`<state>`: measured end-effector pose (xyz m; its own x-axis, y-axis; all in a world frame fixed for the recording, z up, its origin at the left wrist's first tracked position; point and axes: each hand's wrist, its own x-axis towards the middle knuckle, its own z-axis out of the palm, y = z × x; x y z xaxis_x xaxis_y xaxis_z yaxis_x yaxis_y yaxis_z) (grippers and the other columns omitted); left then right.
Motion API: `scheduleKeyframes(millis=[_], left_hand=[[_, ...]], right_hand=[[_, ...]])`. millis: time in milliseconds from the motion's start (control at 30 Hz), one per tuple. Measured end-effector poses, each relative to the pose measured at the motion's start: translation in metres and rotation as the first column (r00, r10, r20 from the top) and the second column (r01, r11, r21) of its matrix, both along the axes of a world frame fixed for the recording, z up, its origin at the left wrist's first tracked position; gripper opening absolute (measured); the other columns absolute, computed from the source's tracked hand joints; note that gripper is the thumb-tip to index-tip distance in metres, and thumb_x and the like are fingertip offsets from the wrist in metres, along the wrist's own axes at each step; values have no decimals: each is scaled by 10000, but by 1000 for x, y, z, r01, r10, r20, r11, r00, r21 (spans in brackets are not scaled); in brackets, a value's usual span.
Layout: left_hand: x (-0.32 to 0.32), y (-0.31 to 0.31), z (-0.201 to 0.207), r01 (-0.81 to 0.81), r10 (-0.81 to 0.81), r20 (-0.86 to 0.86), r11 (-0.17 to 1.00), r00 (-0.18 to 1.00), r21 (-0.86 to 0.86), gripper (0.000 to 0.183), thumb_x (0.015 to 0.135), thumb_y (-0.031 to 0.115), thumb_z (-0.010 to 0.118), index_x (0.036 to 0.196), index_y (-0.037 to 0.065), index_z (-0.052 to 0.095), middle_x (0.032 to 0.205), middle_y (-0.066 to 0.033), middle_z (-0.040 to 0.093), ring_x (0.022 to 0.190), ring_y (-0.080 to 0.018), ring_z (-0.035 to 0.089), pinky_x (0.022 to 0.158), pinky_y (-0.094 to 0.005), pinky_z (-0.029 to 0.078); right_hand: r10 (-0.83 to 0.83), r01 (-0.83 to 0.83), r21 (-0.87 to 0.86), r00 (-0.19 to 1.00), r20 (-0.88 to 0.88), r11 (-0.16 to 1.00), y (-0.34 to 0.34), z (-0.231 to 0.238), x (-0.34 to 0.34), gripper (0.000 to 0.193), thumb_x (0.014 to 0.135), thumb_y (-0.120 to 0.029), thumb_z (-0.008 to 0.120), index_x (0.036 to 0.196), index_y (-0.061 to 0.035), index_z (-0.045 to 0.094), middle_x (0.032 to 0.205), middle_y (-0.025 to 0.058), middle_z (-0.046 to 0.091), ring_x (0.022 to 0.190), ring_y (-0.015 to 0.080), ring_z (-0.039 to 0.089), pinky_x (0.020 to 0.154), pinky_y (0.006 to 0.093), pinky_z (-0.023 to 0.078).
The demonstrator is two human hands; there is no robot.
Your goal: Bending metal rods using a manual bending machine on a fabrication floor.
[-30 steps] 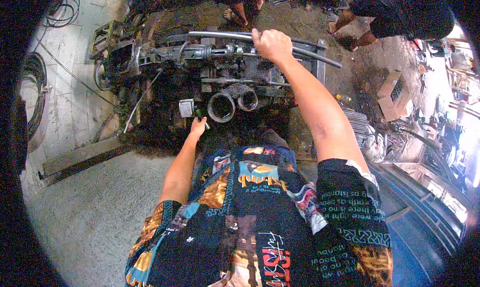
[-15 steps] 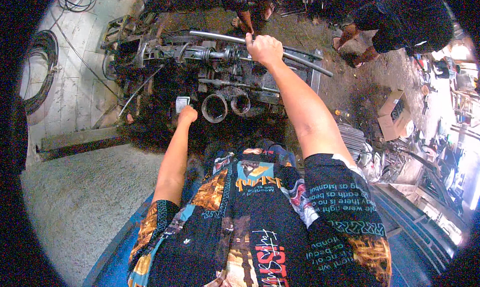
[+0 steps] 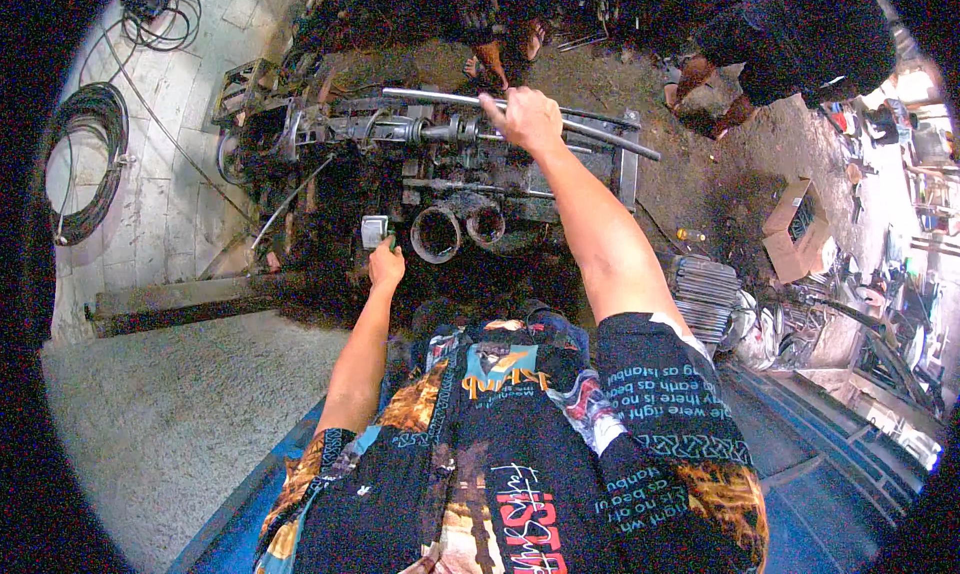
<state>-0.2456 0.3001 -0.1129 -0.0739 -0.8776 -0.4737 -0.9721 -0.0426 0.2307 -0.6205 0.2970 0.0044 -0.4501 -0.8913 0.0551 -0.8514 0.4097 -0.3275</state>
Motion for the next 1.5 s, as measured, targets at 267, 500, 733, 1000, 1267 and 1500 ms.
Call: scheduleKeyframes(millis=[267,500,733,1000,1267,1500], left_hand=[[1,2,-6,12,-15,-49,998,999,-67,400,917,209,574,1310,132,572,1119,-206,658,1040,-380,626,887,-466,504],[11,3,-17,15,-22,-77,996,997,-88,431,914,199,580,1340,137,550,1117,-225,654,1038,-384,626,884,-462,500],[13,5,-15,-17,4,-139,995,990,-96,453,908,198,585,1356,147,538,1101,-240,651,1029,-395,624,885,-468,496],[11,4,-19,-19,-1,-142,989,990,-144,405,896,195,581,1298,143,593,1056,-250,658,990,-410,633,866,-478,503],[4,7,-8,-50,39,-97,992,994,-118,400,900,198,577,1298,157,596,1051,-243,665,993,-402,636,868,-472,505],[4,7,-14,-58,51,-66,993,996,-105,397,916,193,559,1307,135,586,1067,-235,662,993,-396,633,864,-476,504]], right_hand=[[128,-136,-37,978,-167,990,16,-15,-11,326,781,-223,674,1050,-48,615,1010,160,629,951,328,636,790,435,541],[-64,63,-10,981,-183,998,5,-23,-1,140,746,-130,668,868,-71,705,889,150,691,802,353,695,717,434,559],[64,-58,167,997,-33,984,5,5,-11,193,734,-158,624,809,-13,726,853,220,697,807,372,696,730,455,563],[40,-35,120,999,-36,992,5,-2,-15,231,750,-199,643,874,-10,692,861,207,700,805,364,695,736,447,563],[20,-17,83,999,-42,996,9,-10,-17,243,755,-213,647,883,-9,682,857,204,699,793,355,696,720,444,565],[27,-24,101,999,-36,995,10,-3,-16,231,739,-198,644,867,-10,684,850,205,698,788,360,696,716,448,565]])
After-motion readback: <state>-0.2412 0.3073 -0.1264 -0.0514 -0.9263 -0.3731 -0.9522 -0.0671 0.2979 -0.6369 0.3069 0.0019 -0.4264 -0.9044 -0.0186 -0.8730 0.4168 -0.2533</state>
